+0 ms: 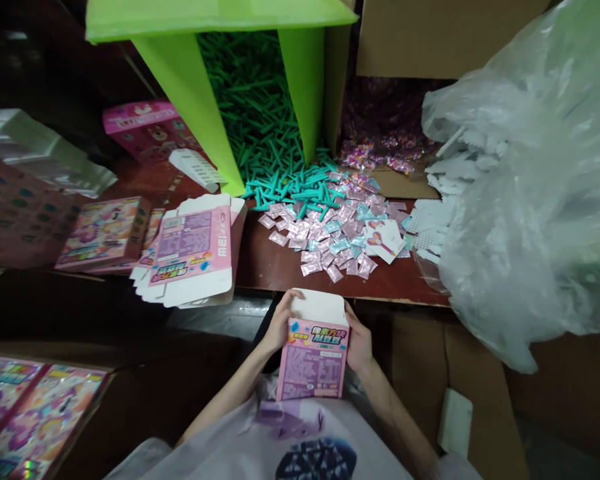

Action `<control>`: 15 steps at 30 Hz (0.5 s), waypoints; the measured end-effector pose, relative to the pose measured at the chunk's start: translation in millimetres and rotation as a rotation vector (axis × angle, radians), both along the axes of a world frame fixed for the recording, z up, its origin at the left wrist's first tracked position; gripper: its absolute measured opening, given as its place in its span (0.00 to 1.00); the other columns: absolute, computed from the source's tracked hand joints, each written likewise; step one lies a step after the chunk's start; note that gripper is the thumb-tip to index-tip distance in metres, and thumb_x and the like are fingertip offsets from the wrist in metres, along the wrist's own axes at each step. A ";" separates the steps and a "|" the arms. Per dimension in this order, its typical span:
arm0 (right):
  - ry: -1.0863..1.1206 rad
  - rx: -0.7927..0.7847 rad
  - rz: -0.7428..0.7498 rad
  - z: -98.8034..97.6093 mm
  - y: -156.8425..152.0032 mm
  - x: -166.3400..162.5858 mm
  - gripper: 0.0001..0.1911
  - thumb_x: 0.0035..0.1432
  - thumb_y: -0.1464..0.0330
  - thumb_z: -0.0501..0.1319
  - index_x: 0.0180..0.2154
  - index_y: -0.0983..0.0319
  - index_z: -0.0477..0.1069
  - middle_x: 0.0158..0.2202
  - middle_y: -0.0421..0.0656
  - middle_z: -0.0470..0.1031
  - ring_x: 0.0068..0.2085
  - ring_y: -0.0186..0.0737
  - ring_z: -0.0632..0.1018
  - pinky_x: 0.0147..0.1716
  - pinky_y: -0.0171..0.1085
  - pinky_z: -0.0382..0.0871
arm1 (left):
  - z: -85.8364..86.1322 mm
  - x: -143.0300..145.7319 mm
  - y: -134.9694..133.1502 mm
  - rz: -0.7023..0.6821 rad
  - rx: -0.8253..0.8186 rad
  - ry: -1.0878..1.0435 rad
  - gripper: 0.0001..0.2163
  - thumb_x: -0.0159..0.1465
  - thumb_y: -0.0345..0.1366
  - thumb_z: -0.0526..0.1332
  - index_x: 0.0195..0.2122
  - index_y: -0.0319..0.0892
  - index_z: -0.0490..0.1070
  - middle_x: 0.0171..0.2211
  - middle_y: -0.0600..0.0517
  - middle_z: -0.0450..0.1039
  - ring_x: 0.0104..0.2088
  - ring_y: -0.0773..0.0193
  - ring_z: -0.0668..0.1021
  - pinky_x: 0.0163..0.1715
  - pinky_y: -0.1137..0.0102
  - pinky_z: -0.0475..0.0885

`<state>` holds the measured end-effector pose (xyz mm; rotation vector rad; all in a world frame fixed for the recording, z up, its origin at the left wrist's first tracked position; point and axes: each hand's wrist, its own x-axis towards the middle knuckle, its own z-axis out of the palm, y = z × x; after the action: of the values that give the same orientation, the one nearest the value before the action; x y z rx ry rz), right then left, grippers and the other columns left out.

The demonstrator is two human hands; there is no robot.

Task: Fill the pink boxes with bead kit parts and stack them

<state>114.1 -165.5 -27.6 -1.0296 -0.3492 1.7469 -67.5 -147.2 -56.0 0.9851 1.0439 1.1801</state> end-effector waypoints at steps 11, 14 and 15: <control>-0.197 0.108 0.062 1.3 6.3 3.9 0.20 0.42 0.70 0.61 0.42 0.59 0.72 0.40 0.42 0.79 0.41 0.47 0.79 0.40 0.43 0.72 | 5.4 5.7 -9.3 0.065 0.047 -0.099 0.24 0.56 0.32 0.54 0.55 0.44 0.66 0.57 0.50 0.65 0.55 0.57 0.67 0.53 0.67 0.62; -0.441 0.221 0.005 -5.1 4.2 2.2 0.09 0.51 0.62 0.62 0.33 0.60 0.72 0.37 0.44 0.78 0.39 0.43 0.78 0.39 0.39 0.70 | -0.6 7.5 -10.0 0.076 0.113 -0.096 0.12 0.60 0.41 0.59 0.38 0.40 0.76 0.45 0.45 0.74 0.44 0.58 0.75 0.45 0.65 0.68; -0.507 0.253 -0.002 -7.2 3.8 1.5 0.10 0.52 0.62 0.63 0.34 0.60 0.72 0.37 0.43 0.78 0.38 0.42 0.77 0.39 0.38 0.70 | -1.6 7.7 -9.7 0.070 0.134 -0.071 0.12 0.59 0.42 0.61 0.32 0.39 0.77 0.41 0.44 0.75 0.41 0.58 0.76 0.42 0.65 0.69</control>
<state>115.6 -161.6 -34.7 -1.2731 -0.8634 1.3766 -59.8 -157.0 -57.6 1.0099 0.9595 1.3473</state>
